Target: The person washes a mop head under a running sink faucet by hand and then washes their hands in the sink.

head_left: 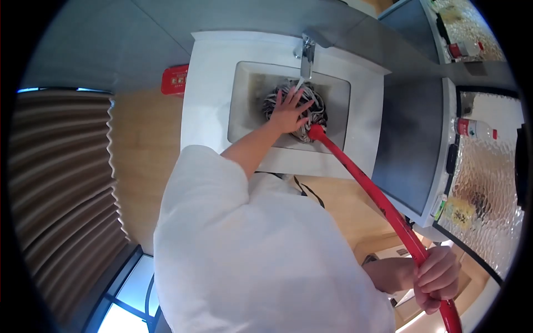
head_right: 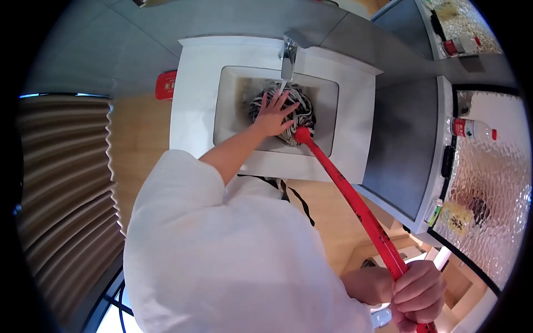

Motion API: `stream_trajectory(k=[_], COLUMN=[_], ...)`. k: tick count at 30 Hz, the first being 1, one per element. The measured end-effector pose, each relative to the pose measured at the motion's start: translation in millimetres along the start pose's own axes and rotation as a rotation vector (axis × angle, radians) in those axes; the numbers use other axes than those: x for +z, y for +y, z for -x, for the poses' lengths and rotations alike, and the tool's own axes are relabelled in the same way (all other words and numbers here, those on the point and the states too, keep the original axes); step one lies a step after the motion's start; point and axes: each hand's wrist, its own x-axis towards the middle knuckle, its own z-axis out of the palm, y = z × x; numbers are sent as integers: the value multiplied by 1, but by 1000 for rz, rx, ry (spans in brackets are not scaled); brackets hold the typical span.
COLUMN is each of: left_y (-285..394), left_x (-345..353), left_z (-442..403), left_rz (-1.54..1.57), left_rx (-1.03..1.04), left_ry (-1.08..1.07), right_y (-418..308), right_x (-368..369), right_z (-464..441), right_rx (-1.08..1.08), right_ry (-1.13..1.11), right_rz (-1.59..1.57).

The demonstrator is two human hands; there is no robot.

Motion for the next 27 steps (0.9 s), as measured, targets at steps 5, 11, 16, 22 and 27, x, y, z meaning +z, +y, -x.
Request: stream_trajectory(k=[5,11,16,22,27], left_y=[-26,-44,-65,-62,-39], left_x=[38,68,106,89,75], left_z=[-52,-69,-74,-82,-72], left_rz=[12,67,130,127,41], left_rx=[64,-31,-56,18,-261], left_ry=[-192,-144,-70,87,67], right_y=[70,132,164,121,57], right_x=[14,12,-10,-25,-42], right_z=[-43,-81,-93,-59,-8], right_rx=[60,140,-9,5,145], right_ry=[-264,-295,-134,-67,217], right_rz=[-210,-200,-277,-256,204])
